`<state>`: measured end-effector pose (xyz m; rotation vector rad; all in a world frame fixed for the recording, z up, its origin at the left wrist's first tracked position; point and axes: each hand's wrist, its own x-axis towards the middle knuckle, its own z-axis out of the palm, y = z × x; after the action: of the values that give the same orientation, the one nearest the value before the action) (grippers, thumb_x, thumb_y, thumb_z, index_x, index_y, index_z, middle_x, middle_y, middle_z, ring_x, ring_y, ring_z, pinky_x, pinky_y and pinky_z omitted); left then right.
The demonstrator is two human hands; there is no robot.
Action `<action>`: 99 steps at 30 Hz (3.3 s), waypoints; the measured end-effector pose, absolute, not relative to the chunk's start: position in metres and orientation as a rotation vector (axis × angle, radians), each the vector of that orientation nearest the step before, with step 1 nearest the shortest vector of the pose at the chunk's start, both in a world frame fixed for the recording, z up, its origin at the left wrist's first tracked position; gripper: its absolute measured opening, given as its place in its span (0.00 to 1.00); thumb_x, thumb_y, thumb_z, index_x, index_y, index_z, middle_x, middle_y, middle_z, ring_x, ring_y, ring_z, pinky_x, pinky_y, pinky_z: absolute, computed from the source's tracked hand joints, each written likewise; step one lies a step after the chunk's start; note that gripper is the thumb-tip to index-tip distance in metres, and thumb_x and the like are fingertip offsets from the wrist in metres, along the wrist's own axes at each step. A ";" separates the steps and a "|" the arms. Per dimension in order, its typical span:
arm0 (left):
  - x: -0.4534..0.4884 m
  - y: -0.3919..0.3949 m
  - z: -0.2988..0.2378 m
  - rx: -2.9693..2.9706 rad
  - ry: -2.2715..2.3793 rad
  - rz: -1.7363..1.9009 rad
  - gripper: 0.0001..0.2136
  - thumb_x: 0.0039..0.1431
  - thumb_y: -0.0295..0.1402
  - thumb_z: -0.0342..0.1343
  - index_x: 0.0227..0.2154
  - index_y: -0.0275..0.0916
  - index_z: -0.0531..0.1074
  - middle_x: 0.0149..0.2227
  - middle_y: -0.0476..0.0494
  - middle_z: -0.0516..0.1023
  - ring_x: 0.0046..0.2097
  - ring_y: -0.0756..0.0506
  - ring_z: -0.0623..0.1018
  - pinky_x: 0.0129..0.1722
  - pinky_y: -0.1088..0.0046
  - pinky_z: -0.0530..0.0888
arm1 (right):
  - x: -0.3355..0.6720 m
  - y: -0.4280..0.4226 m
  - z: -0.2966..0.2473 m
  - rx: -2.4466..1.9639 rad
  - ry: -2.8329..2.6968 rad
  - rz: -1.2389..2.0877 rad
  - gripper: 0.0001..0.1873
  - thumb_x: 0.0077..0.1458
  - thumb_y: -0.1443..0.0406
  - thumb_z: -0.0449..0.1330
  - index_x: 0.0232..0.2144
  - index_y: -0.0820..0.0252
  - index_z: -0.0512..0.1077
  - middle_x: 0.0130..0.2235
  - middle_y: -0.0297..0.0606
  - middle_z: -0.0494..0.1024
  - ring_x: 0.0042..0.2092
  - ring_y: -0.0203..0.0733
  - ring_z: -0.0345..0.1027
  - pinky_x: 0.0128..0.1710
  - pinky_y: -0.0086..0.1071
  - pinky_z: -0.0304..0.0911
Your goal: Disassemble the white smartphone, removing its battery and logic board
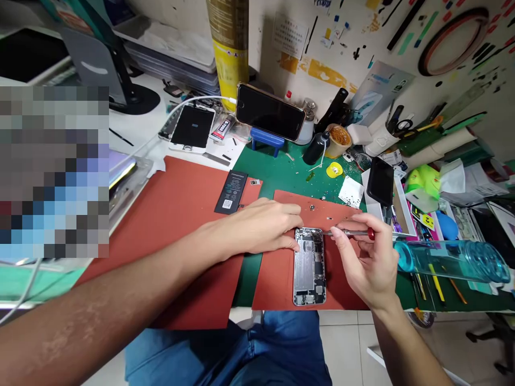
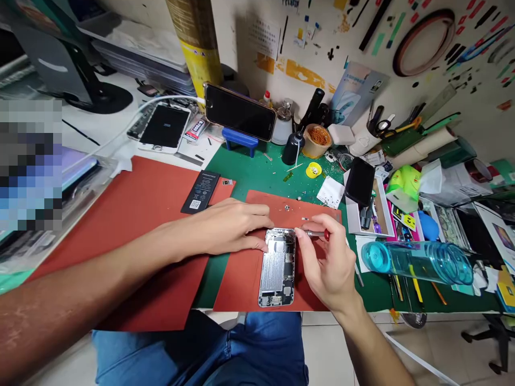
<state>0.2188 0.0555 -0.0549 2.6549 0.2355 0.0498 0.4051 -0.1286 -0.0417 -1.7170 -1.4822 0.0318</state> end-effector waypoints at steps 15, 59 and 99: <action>0.221 0.055 -0.055 2.656 0.263 0.013 0.16 0.68 0.46 0.68 0.50 0.41 0.81 0.45 0.46 0.82 0.42 0.42 0.82 0.31 0.69 0.63 | 0.407 -0.120 -0.046 -1.723 -1.454 0.080 0.20 0.67 0.66 0.68 0.57 0.55 0.68 0.43 0.38 0.84 0.42 0.42 0.85 0.43 0.35 0.85; 0.222 0.055 -0.050 2.661 0.268 0.005 0.15 0.68 0.45 0.68 0.50 0.42 0.81 0.44 0.46 0.82 0.42 0.42 0.82 0.30 0.68 0.62 | 0.420 -0.097 -0.008 -1.691 -1.972 0.094 0.06 0.71 0.67 0.62 0.46 0.53 0.67 0.36 0.32 0.79 0.33 0.38 0.76 0.31 0.32 0.68; 0.219 0.054 -0.053 2.630 0.271 0.042 0.15 0.70 0.44 0.66 0.51 0.40 0.80 0.45 0.45 0.82 0.43 0.42 0.82 0.32 0.68 0.66 | 0.419 -0.115 -0.023 -1.776 -1.473 0.107 0.13 0.66 0.62 0.68 0.47 0.52 0.68 0.36 0.32 0.78 0.32 0.40 0.78 0.24 0.30 0.69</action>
<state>0.2193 0.0540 -0.0534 2.6304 0.2708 0.0422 0.4194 -0.1154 -0.0235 -1.7757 -1.4730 0.1071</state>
